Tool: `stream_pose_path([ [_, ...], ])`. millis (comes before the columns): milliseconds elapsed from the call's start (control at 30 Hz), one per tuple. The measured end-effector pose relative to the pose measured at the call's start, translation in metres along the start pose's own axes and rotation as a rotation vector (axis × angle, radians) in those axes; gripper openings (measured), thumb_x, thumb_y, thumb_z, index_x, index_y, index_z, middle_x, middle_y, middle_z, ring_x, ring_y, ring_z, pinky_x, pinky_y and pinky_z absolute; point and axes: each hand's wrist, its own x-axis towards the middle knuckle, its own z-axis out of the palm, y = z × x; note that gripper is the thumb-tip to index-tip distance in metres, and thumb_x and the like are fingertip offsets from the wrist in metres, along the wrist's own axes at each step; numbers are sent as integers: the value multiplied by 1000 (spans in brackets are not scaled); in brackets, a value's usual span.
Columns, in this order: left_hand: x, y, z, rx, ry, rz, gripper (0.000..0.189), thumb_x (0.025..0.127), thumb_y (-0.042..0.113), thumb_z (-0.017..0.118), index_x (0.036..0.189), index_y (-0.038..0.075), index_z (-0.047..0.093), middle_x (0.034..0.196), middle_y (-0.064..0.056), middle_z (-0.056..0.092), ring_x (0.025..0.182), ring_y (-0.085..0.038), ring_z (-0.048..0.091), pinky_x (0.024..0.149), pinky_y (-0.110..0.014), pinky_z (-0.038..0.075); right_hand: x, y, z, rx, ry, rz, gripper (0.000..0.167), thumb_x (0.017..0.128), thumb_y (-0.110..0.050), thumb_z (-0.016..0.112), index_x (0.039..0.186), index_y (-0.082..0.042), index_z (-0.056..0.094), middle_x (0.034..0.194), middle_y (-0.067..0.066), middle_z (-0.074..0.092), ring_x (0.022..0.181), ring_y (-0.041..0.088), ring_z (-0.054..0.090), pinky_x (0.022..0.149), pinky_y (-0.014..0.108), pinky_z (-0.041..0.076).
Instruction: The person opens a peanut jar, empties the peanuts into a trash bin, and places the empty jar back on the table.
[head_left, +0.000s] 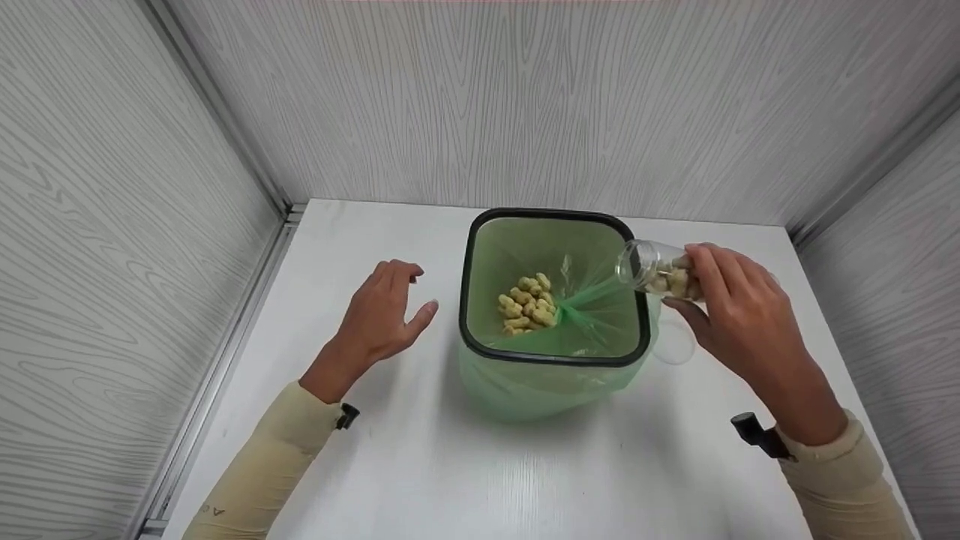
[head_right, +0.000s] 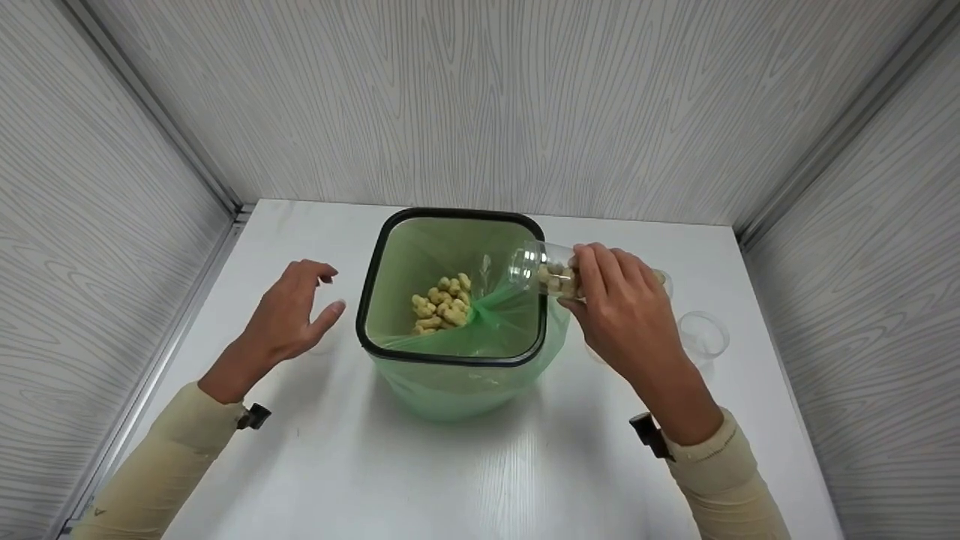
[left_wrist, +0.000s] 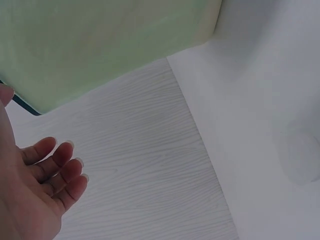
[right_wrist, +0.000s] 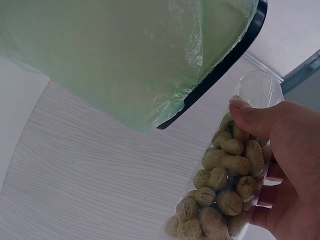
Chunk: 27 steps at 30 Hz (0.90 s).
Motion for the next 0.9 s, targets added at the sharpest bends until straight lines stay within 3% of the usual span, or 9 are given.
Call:
stream_pose_path([
  [333, 10, 18, -19, 68, 8, 113, 47, 100, 39, 52, 124, -1, 58, 117, -18, 62, 106, -33, 56, 93, -46, 51, 2, -1, -1, 4, 1, 11, 73, 73, -12, 93, 135, 5, 58, 122, 25, 67, 109, 46, 67, 90, 62, 55],
  [900, 40, 43, -47, 213, -105, 213, 60, 101, 52, 44, 121, -1, 63, 108, -16, 63, 100, -32, 57, 86, -43, 53, 4, -1, -4, -16, -24, -7, 71, 77, -14, 91, 136, 7, 56, 123, 25, 65, 109, 47, 67, 88, 60, 56],
])
